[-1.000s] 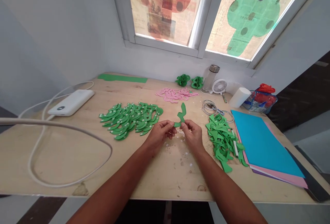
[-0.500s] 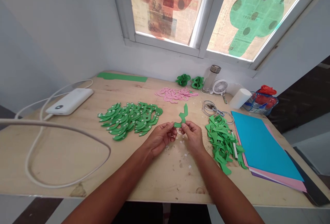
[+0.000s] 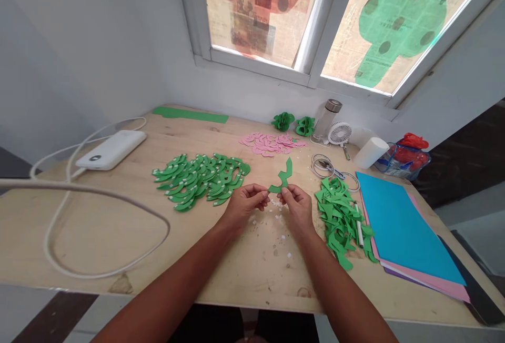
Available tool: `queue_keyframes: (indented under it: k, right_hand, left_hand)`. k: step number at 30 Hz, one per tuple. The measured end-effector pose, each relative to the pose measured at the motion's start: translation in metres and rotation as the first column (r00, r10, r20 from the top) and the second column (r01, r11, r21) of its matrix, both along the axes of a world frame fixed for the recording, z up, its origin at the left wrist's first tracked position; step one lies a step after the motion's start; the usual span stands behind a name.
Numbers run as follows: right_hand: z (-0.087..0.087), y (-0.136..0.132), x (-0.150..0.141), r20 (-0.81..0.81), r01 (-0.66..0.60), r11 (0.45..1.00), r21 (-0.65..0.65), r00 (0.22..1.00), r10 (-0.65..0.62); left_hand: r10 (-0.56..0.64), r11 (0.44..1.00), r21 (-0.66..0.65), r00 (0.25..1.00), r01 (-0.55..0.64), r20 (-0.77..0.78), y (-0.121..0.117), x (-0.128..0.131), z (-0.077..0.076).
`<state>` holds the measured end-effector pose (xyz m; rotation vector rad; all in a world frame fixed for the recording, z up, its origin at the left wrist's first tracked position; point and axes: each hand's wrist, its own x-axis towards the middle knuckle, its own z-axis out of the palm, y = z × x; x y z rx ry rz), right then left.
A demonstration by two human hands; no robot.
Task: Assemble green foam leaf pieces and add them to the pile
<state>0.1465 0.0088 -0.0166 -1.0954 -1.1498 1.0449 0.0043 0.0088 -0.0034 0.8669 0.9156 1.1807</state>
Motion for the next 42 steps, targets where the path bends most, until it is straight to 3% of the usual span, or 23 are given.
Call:
queue_keyframes:
  k: [4,9,15,26,34,38,42]
  right_hand:
    - [0.002,0.000,0.001,0.066,0.014,1.000,0.015,0.998,-0.015]
    - [0.003,-0.001,0.001,0.106,0.040,0.999,0.024,0.993,-0.042]
    - [0.002,-0.001,0.001,0.172,0.039,0.997,0.060,0.984,-0.049]
    - [0.002,-0.003,0.002,0.271,0.015,0.994,0.104,0.962,-0.043]
    - [0.005,-0.009,0.000,0.493,0.023,0.961,0.277,0.854,-0.163]
    - [0.002,-0.006,0.001,0.449,0.029,0.975,0.221,0.884,-0.128]
    - [-0.001,0.002,0.004,0.199,0.015,0.998,0.064,0.980,-0.027]
  left_hand:
    - [0.059,0.998,-0.001,0.998,-0.059,-0.009,0.000,0.000,0.000]
    - [-0.046,0.999,-0.015,0.997,0.047,0.065,0.000,-0.001,0.000]
    - [0.017,0.999,0.041,0.998,-0.015,-0.065,0.000,0.004,-0.002]
    - [-0.007,0.999,0.031,0.999,0.009,-0.040,0.000,0.006,-0.005]
    - [0.049,0.997,0.068,0.994,-0.043,-0.094,0.001,0.006,-0.010]
    - [-0.003,0.999,0.048,0.998,0.006,-0.066,0.002,0.006,-0.011]
    - [-0.086,0.996,0.020,0.996,0.086,-0.003,0.001,0.005,-0.010]
